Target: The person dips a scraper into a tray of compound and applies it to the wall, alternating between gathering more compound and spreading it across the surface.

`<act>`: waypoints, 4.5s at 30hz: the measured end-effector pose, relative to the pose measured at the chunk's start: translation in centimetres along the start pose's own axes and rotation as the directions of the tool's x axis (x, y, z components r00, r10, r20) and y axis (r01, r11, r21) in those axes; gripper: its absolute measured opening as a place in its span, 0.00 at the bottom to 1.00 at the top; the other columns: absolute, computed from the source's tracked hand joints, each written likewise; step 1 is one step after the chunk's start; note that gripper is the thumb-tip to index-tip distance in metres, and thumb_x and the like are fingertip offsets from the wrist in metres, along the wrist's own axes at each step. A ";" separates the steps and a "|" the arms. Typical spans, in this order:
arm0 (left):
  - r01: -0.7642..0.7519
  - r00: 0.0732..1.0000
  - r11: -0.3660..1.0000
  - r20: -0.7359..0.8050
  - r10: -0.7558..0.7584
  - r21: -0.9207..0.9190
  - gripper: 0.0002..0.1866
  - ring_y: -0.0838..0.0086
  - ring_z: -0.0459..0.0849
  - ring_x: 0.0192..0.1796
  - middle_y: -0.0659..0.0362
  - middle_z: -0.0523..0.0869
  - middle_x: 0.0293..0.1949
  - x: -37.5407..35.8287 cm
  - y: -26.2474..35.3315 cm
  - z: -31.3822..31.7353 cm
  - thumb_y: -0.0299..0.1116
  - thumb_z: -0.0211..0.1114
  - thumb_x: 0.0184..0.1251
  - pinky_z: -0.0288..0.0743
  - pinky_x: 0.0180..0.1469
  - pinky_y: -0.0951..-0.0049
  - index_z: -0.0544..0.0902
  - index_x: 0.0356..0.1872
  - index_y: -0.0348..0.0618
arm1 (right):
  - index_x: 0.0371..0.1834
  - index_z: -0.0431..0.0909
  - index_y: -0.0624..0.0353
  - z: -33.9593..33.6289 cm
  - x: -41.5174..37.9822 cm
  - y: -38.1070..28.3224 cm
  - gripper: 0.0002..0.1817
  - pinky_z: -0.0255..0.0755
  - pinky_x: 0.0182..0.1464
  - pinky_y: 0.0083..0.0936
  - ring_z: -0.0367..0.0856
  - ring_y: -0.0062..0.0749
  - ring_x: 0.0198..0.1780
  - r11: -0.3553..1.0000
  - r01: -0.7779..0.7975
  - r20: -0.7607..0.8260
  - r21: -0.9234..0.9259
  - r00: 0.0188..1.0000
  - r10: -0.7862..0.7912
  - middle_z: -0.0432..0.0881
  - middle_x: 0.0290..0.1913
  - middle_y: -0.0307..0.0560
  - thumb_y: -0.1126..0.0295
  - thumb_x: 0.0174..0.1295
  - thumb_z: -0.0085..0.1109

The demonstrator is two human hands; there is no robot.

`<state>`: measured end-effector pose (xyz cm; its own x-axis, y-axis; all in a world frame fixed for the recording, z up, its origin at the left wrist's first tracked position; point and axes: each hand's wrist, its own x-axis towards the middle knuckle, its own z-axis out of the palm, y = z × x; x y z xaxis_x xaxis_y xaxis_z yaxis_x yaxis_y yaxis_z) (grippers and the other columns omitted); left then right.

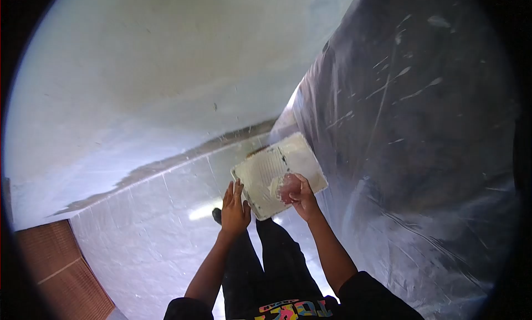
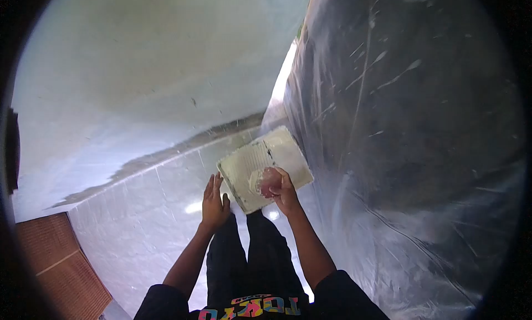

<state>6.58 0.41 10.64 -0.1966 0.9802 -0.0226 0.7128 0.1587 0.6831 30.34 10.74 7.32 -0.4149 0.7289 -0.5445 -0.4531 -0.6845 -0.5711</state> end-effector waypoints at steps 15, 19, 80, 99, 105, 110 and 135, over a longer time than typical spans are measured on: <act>-0.144 0.949 0.979 -0.261 0.179 0.147 0.30 0.43 0.60 0.79 0.45 0.68 0.76 1.8 4.6 -13.8 0.23 0.57 0.66 0.57 0.78 0.47 0.67 0.70 0.34 | 0.75 0.60 0.54 14.9 -4.1 -9.4 0.42 0.81 0.61 0.42 0.79 0.46 0.63 0.912 0.399 0.060 0.090 0.912 -0.405 0.74 0.66 0.52 0.91 0.54 0.56; -0.200 0.912 0.956 -0.315 0.262 0.217 0.28 0.43 0.62 0.78 0.45 0.68 0.75 2.4 4.6 -18.8 0.23 0.58 0.65 0.59 0.78 0.48 0.68 0.69 0.35 | 0.73 0.61 0.55 22.5 -5.5 -12.2 0.40 0.82 0.60 0.40 0.78 0.45 0.64 0.882 0.467 0.101 0.057 0.877 -0.471 0.73 0.66 0.52 0.91 0.53 0.54; -0.387 0.452 0.195 0.001 0.892 0.901 0.25 0.65 0.65 0.79 0.63 0.76 0.73 10.0 -7.0 -54.4 0.33 0.59 0.58 0.44 0.82 0.54 0.82 0.60 0.48 | 0.64 0.80 0.63 61.0 -2.4 -7.3 0.32 0.57 0.76 0.53 0.69 0.55 0.75 -0.600 0.583 0.473 -0.548 -0.376 -0.797 0.77 0.69 0.55 0.89 0.52 0.50; -0.315 0.472 -0.120 0.265 0.841 0.941 0.27 0.69 0.67 0.79 0.68 0.75 0.74 10.1 -7.1 -58.0 0.40 0.64 0.55 0.47 0.81 0.53 0.83 0.59 0.53 | 0.60 0.83 0.60 56.6 -2.1 -7.0 0.28 0.59 0.75 0.50 0.71 0.49 0.73 -0.662 0.631 0.570 -0.403 -0.394 -0.722 0.79 0.68 0.49 0.87 0.54 0.55; -0.295 0.472 -0.109 0.243 0.848 0.949 0.26 0.70 0.66 0.79 0.69 0.75 0.74 10.0 -7.3 -57.6 0.41 0.66 0.52 0.46 0.82 0.52 0.82 0.58 0.55 | 0.60 0.83 0.59 57.2 -1.8 -8.7 0.27 0.59 0.75 0.50 0.71 0.50 0.74 -0.677 0.578 0.655 -0.455 -0.298 -0.695 0.80 0.67 0.49 0.86 0.55 0.56; -0.270 0.490 -0.110 0.235 0.840 0.956 0.22 0.73 0.67 0.78 0.70 0.74 0.74 10.0 -7.3 -57.5 0.42 0.59 0.63 0.46 0.82 0.53 0.80 0.59 0.57 | 0.60 0.83 0.58 54.7 -0.9 -5.8 0.27 0.59 0.75 0.51 0.70 0.48 0.74 -0.683 0.614 0.683 -0.396 -0.300 -0.666 0.79 0.68 0.49 0.85 0.56 0.56; -0.245 0.476 -0.060 0.174 0.862 0.968 0.26 0.74 0.66 0.79 0.72 0.73 0.75 10.0 -7.8 -57.1 0.38 0.59 0.60 0.45 0.82 0.53 0.77 0.63 0.58 | 0.65 0.80 0.56 52.7 0.1 10.0 0.31 0.61 0.75 0.48 0.73 0.49 0.72 -0.427 0.738 0.640 -0.523 0.009 -0.768 0.80 0.67 0.49 0.86 0.55 0.54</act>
<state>-39.36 2.25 46.78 0.6381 0.6238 0.4513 0.6570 -0.1354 -0.7417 -15.80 4.53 33.94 -0.1613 0.5388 0.8268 0.2999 0.8249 -0.4791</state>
